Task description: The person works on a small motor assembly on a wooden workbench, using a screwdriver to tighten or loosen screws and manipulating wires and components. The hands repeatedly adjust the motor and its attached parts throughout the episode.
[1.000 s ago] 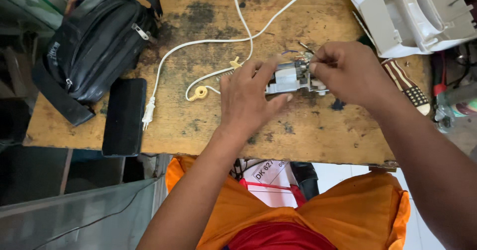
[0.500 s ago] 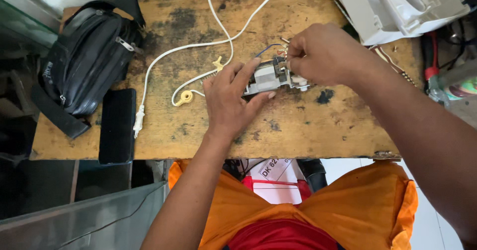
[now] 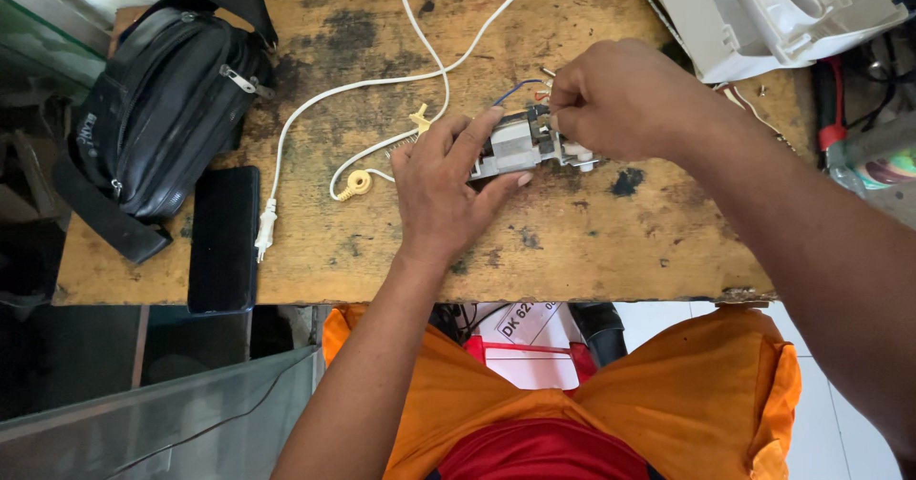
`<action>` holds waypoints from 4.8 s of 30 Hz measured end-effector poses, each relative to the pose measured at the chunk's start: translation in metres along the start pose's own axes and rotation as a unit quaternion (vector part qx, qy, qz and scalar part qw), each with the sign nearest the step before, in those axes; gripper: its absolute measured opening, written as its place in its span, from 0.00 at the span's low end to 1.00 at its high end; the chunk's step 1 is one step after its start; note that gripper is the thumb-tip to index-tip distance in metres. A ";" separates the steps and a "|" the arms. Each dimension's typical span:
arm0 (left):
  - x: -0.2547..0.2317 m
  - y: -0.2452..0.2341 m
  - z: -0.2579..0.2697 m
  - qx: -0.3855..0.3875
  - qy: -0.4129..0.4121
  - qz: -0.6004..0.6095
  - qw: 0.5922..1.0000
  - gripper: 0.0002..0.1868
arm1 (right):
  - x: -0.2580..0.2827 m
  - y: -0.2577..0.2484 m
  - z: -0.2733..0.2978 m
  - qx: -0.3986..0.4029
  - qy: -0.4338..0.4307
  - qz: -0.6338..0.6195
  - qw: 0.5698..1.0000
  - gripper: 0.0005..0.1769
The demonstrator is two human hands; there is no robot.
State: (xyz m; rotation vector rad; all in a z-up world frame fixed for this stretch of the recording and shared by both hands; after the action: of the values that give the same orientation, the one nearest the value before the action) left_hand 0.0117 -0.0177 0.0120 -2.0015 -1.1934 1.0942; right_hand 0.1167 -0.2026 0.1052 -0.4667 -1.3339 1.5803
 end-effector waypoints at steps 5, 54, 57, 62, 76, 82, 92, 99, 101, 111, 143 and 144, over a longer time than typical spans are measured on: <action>0.001 0.000 0.000 0.001 -0.008 0.012 1.000 0.35 | 0.005 -0.004 0.000 0.014 0.010 0.016 1.000 0.12; 0.004 0.002 0.005 -0.012 -0.017 0.012 1.000 0.34 | -0.010 0.032 0.010 -0.146 -0.050 0.087 0.984 0.15; 0.005 0.004 0.004 0.005 -0.019 0.004 1.000 0.37 | 0.005 0.026 0.020 -0.117 -0.005 0.042 0.992 0.17; 0.004 0.002 0.003 0.006 -0.019 0.006 1.000 0.37 | 0.000 0.034 0.021 -0.160 -0.011 0.047 0.986 0.14; 0.005 0.004 0.004 0.023 -0.024 -0.016 0.999 0.40 | 0.001 0.050 0.029 -0.343 -0.154 0.375 0.847 0.11; 0.004 0.000 0.001 0.036 -0.031 0.006 0.999 0.39 | -0.009 0.054 0.017 -0.294 -0.121 0.369 0.873 0.09; 0.003 0.002 -0.001 0.037 -0.029 0.016 0.999 0.37 | -0.011 0.049 0.008 -0.263 -0.173 0.249 0.916 0.09; 0.005 0.005 -0.001 0.032 -0.020 0.015 0.999 0.39 | -0.010 0.046 0.003 -0.231 -0.182 0.220 0.930 0.10; 0.004 0.006 -0.001 0.033 -0.020 0.020 0.999 0.39 | -0.011 0.045 0.002 -0.224 -0.183 0.212 0.933 0.10; 0.004 0.003 0.000 0.032 -0.033 0.044 0.998 0.37 | -0.012 0.041 0.006 -0.238 -0.182 0.204 0.932 0.07; 0.007 0.005 0.002 0.024 -0.027 0.036 0.999 0.36 | 0.012 0.009 0.008 -0.035 0.000 0.032 0.999 0.11; 0.007 0.005 0.002 0.025 -0.027 0.035 0.999 0.36 | 0.013 0.009 0.009 -0.037 0.003 0.035 0.999 0.12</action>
State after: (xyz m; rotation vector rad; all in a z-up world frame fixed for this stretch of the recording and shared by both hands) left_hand 0.0140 -0.0138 0.0044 -1.9997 -1.1186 1.2070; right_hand 0.1000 -0.1961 0.1040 -0.5684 -1.3882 1.5902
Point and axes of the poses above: each hand's wrist, its own z-axis away from the middle knuckle, its own y-axis out of the palm, x = y × z, the point moved 1 cm from there along -z, towards the middle knuckle, and after that the axes turned 3 degrees about x, right-handed, at the moved point
